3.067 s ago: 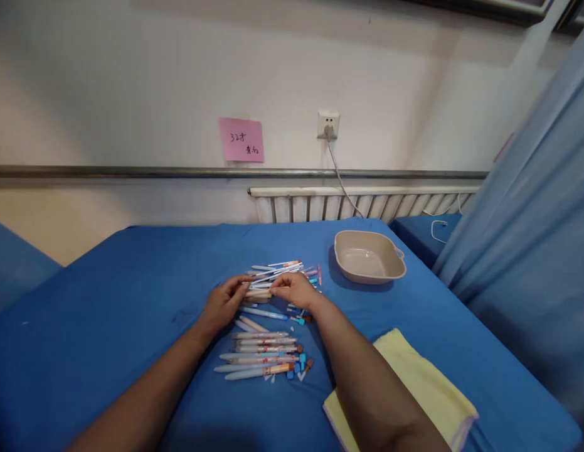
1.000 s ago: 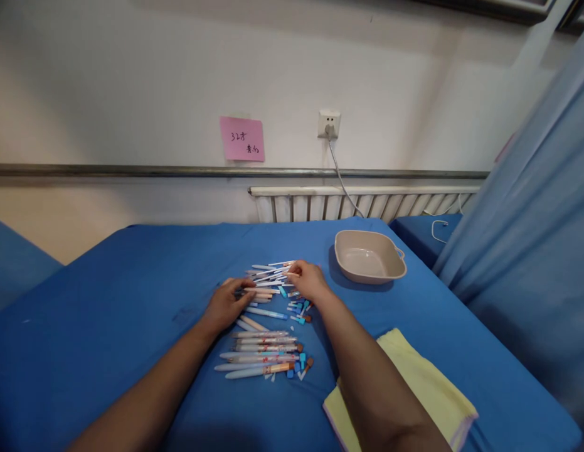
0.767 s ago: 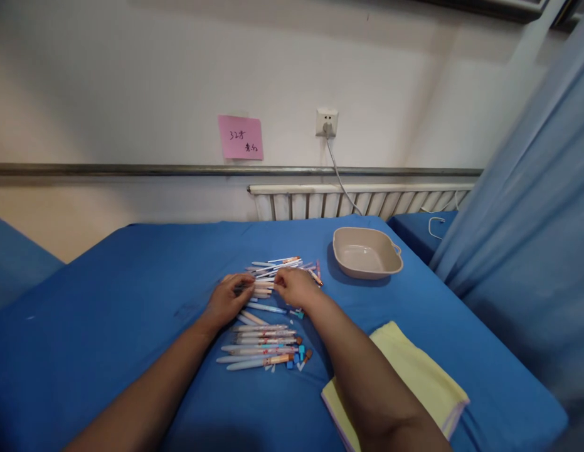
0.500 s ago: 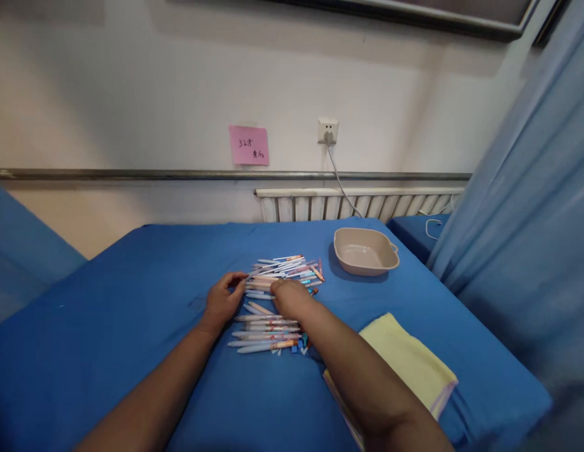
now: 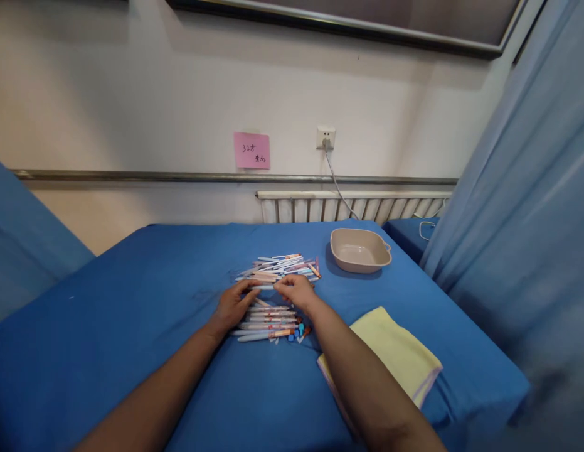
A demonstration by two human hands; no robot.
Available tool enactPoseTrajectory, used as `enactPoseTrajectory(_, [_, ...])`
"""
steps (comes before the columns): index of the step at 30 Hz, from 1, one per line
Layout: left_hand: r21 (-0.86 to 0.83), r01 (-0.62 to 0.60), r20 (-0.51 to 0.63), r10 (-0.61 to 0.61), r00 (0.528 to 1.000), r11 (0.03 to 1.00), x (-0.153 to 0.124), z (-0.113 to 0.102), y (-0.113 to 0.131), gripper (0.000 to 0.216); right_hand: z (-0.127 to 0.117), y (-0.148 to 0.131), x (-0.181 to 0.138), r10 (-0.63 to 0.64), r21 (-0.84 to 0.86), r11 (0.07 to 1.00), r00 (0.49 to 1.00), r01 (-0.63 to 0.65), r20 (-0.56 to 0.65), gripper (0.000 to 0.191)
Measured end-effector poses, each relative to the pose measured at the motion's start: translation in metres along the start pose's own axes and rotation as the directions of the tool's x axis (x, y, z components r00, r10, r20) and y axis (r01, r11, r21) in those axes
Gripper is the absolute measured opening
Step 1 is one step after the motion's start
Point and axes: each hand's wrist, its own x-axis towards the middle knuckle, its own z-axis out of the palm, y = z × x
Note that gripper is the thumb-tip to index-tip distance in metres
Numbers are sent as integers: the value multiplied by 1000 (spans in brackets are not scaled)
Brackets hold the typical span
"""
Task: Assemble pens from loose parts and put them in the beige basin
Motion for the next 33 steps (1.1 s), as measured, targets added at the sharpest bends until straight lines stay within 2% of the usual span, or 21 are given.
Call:
enactPoseTrajectory(4, [34,79,39,-80,996,996,3,-2,0,37,-2,-2,3,2,135,991,1000,-4,20,31])
enactPoseTrajectory(7, [5,46,-5,-46,999,999,6,-2,1,32,-4,-3,4,3,185,983,1000,-6,21,29])
enactPoseTrajectory(11, [-80,-44,-42,41,998,996,8,1,1,40,-6,-2,6,-1,158,988,1000,1,2,25])
enactPoseTrajectory(14, [-77,48,-14,-50,999,996,8,0,-1,30,-6,2,7,-40,112,993,999,41,-7,22])
enactPoseTrajectory(17, [-76,153,-4,-153,988,985,9,-3,-4,34,-6,5,8,-81,72,994,997,82,-19,22])
enactPoseTrajectory(21, [-69,61,-29,-63,998,996,8,-6,-6,45,-6,5,8,-67,62,996,996,71,-63,23])
enactPoseTrajectory(23, [-70,21,-32,-23,999,997,7,-6,-6,39,-7,5,8,-61,72,995,996,66,-70,23])
enactPoseTrajectory(26, [-52,64,-17,-64,998,997,6,-8,-6,30,-9,4,8,-72,79,994,995,77,-66,23])
enactPoseTrajectory(30, [-35,181,16,-180,983,983,6,-11,-6,36,-13,6,9,-73,98,992,994,81,-80,22])
enactPoseTrajectory(33, [-62,164,-4,-165,986,984,7,-10,-8,39,-13,7,11,-55,132,989,994,67,-92,22])
